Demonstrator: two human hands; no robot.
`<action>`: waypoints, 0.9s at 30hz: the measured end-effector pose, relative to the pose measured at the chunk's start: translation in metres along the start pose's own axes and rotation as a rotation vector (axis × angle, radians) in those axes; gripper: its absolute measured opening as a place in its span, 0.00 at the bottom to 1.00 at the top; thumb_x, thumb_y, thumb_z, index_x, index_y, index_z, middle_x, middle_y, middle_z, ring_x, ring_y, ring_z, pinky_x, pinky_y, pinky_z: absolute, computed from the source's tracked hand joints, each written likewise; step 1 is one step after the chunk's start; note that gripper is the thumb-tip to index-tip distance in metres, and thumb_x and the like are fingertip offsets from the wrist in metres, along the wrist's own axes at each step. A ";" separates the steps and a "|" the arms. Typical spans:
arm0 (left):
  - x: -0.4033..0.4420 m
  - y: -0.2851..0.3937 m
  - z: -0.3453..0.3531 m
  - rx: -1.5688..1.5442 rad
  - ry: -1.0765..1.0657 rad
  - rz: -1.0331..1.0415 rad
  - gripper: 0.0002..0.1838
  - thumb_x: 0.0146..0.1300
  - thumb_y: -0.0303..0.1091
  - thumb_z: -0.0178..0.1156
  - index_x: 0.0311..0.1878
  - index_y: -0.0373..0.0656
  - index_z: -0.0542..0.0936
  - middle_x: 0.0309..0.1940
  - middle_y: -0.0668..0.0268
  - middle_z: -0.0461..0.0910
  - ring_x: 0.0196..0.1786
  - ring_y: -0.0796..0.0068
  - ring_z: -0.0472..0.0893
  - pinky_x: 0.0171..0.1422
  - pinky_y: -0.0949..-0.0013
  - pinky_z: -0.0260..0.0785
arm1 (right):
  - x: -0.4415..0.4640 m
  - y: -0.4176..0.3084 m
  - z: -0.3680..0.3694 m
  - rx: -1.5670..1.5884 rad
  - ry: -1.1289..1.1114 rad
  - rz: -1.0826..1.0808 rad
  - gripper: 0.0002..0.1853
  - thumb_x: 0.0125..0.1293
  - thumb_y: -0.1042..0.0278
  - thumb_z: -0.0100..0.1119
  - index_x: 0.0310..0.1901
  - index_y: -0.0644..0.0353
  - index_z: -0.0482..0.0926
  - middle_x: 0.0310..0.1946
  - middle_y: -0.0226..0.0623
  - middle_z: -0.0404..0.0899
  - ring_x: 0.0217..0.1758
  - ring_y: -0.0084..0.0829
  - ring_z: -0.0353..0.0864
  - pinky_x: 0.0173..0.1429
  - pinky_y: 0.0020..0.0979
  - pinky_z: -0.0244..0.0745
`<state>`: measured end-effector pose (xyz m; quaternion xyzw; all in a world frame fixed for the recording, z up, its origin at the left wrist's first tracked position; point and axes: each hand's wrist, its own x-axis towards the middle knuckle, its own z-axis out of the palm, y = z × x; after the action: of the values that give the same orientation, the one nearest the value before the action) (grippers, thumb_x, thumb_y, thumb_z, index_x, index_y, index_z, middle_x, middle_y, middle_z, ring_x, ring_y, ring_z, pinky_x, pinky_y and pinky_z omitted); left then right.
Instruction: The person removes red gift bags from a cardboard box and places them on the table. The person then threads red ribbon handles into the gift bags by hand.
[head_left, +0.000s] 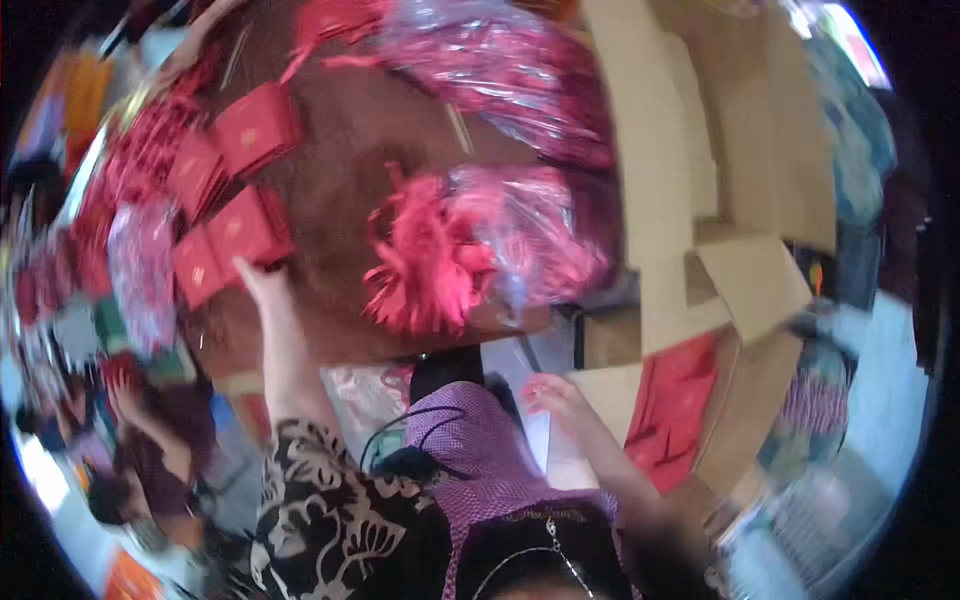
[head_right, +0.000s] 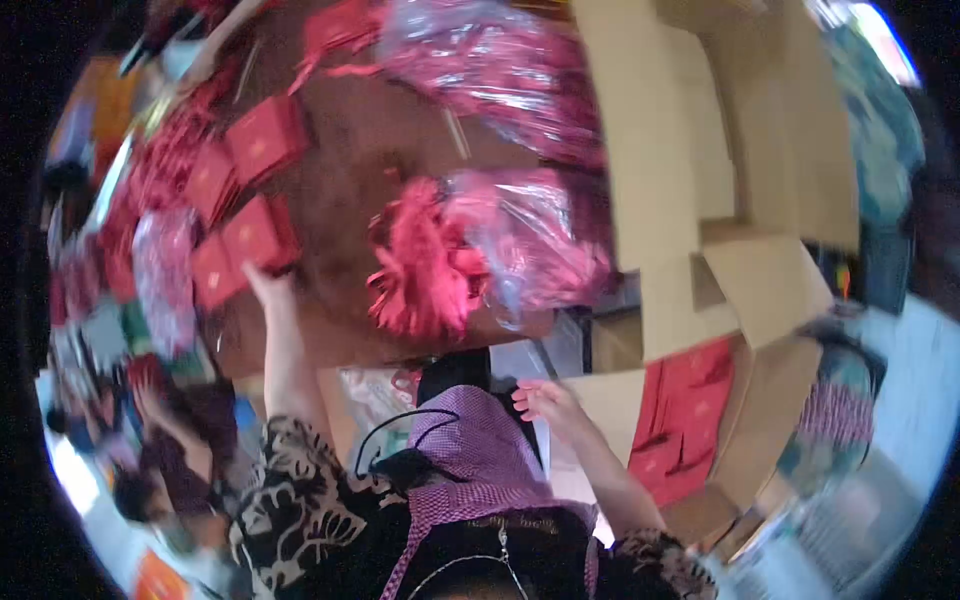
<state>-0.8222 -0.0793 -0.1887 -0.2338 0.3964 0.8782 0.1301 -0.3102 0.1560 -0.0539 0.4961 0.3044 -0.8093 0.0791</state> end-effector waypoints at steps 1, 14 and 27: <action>-0.017 -0.005 0.006 0.827 -0.037 0.333 0.38 0.53 0.44 0.64 0.65 0.38 0.62 0.61 0.57 0.66 0.64 0.61 0.64 0.71 0.54 0.55 | -0.003 0.000 -0.001 -0.021 -0.063 0.013 0.20 0.68 0.69 0.52 0.60 0.64 0.68 0.49 0.42 0.77 0.50 0.32 0.79 0.51 0.34 0.76; 0.038 -0.046 -0.060 0.931 -0.080 -0.744 0.20 0.65 0.40 0.44 0.50 0.35 0.75 0.45 0.56 0.77 0.49 0.59 0.75 0.56 0.56 0.69 | -0.085 0.069 0.009 0.144 0.159 -0.371 0.13 0.72 0.70 0.44 0.53 0.64 0.73 0.43 0.36 0.78 0.45 0.26 0.78 0.51 0.27 0.75; -0.352 -0.197 0.114 1.341 -0.970 -0.522 0.14 0.65 0.37 0.57 0.47 0.37 0.75 0.36 0.65 0.77 0.36 0.73 0.77 0.41 0.69 0.73 | -0.146 0.228 -0.251 -0.528 1.716 -0.466 0.13 0.56 0.70 0.61 0.44 0.61 0.79 0.40 0.43 0.78 0.46 0.44 0.76 0.49 0.41 0.72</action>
<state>-0.4745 0.1199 -0.0673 0.2090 0.6650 0.4039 0.5924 0.0498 0.0914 -0.1053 0.8174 0.5253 -0.0649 -0.2273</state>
